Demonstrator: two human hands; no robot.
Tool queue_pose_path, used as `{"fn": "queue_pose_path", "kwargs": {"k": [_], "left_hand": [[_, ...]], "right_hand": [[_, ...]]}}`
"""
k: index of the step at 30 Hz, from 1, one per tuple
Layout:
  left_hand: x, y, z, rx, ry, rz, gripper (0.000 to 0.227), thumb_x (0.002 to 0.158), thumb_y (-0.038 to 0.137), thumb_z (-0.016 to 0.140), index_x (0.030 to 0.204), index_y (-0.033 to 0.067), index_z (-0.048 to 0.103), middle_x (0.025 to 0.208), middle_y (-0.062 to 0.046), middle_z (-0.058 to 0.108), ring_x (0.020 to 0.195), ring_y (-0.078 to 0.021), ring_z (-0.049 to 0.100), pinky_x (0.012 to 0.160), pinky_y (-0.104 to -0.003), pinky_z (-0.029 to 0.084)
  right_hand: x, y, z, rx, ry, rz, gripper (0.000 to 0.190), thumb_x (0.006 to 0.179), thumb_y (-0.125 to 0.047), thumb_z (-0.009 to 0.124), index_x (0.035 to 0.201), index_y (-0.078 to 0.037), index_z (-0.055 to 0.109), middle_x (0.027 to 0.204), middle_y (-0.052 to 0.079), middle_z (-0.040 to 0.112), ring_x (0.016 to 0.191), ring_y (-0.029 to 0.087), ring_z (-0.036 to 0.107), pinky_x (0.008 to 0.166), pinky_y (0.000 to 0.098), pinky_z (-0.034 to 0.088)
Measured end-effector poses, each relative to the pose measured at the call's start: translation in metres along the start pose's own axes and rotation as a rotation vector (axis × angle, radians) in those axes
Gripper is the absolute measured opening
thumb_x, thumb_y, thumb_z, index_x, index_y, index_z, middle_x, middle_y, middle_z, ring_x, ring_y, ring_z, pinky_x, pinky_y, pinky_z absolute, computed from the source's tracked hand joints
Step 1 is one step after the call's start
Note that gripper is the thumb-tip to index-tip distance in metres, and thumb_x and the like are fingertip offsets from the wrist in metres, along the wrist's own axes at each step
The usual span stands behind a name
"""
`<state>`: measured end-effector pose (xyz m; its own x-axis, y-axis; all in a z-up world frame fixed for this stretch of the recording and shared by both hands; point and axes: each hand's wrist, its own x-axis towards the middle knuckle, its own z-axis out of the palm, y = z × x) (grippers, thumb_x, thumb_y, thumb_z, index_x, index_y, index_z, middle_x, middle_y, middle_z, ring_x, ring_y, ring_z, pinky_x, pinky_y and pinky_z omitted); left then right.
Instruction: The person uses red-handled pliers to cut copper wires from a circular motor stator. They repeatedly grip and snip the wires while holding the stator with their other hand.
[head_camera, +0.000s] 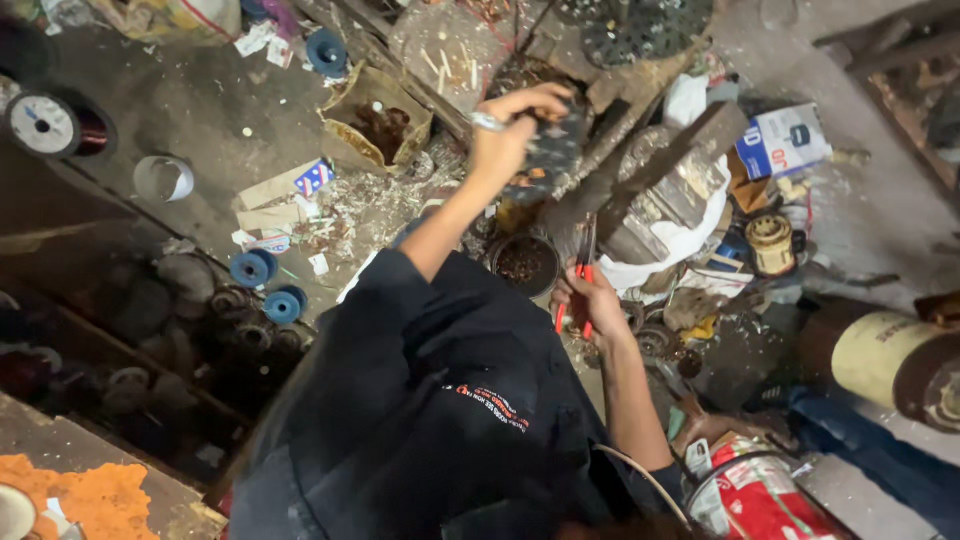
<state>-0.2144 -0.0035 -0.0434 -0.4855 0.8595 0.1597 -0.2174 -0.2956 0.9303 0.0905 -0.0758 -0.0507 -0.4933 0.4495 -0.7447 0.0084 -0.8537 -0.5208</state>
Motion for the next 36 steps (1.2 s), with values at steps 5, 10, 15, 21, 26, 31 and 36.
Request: {"fn": "queue_pose_path", "kwargs": {"k": [5, 10, 15, 21, 26, 31, 36], "left_hand": [[-0.029, -0.02, -0.088, 0.077, 0.329, -0.257, 0.044, 0.076, -0.012, 0.042, 0.101, 0.0007, 0.077, 0.111, -0.013, 0.078, 0.086, -0.015, 0.068, 0.074, -0.025, 0.053], [-0.072, -0.04, -0.156, 0.016, 0.5, -0.379, 0.042, 0.073, -0.009, 0.043, 0.098, 0.0001, 0.076, 0.104, -0.009, 0.077, 0.089, -0.0154, 0.066, 0.08, -0.025, 0.048], [-0.094, -0.055, -0.194, 0.035, 0.517, -0.427, 0.041, 0.074, -0.007, 0.043, 0.099, 0.0008, 0.075, 0.107, -0.007, 0.075, 0.098, -0.014, 0.067, 0.086, -0.024, 0.048], [-0.055, -0.048, -0.187, -0.065, 0.467, -0.458, 0.028, 0.092, -0.001, 0.049, 0.103, 0.0002, 0.074, 0.113, -0.008, 0.073, 0.101, -0.0179, 0.063, 0.088, -0.029, 0.047], [-0.017, -0.058, -0.166, -0.901, 0.276, -0.572, 0.046, 0.078, 0.001, 0.046, 0.121, 0.0, 0.063, 0.12, -0.025, 0.066, 0.117, -0.043, 0.067, 0.093, -0.053, 0.057], [0.012, -0.045, -0.112, -1.051, 0.12, -0.827, 0.052, 0.092, 0.005, 0.039, 0.138, -0.0148, 0.05, 0.14, -0.024, 0.061, 0.126, -0.0384, 0.063, 0.102, -0.051, 0.057], [0.016, -0.026, -0.056, -1.19, -0.117, -0.782, 0.05, 0.106, 0.014, 0.035, 0.144, -0.0173, 0.047, 0.142, -0.025, 0.06, 0.129, -0.0387, 0.061, 0.107, -0.052, 0.054]], "right_hand": [[0.131, 0.014, -0.034, -0.648, 0.124, 0.023, 0.021, 0.105, -0.028, 0.054, 0.107, -0.008, 0.06, 0.078, 0.007, 0.068, 0.066, 0.017, 0.063, 0.062, 0.0333, 0.052], [0.27, -0.043, 0.007, -0.801, 0.102, -0.122, 0.022, 0.105, -0.028, 0.059, 0.101, -0.006, 0.061, 0.074, 0.007, 0.066, 0.06, 0.02, 0.064, 0.055, 0.0386, 0.053], [0.368, -0.127, 0.068, -0.811, 0.098, -0.171, 0.022, 0.093, -0.003, 0.059, 0.115, -0.006, 0.054, 0.086, 0.005, 0.065, 0.073, 0.017, 0.064, 0.061, 0.0355, 0.053], [0.326, -0.079, 0.078, -0.809, 0.185, -0.231, 0.027, 0.087, -0.002, 0.064, 0.113, -0.005, 0.057, 0.082, 0.006, 0.065, 0.07, 0.017, 0.064, 0.057, 0.0331, 0.052], [0.196, -0.024, 0.05, -0.83, 0.168, -0.311, 0.018, 0.106, -0.021, 0.057, 0.116, -0.006, 0.057, 0.085, 0.009, 0.064, 0.076, 0.018, 0.064, 0.069, 0.0341, 0.051], [0.07, -0.008, 0.055, -1.178, 0.54, -0.455, 0.035, 0.114, -0.027, 0.059, 0.135, 0.0, 0.058, 0.103, 0.02, 0.07, 0.092, 0.025, 0.071, 0.08, 0.0393, 0.052], [-0.005, -0.027, 0.091, -0.524, 0.493, -0.434, 0.036, 0.109, -0.016, 0.055, 0.141, -0.002, 0.05, 0.095, 0.01, 0.064, 0.083, 0.016, 0.064, 0.079, 0.0319, 0.055]]}}
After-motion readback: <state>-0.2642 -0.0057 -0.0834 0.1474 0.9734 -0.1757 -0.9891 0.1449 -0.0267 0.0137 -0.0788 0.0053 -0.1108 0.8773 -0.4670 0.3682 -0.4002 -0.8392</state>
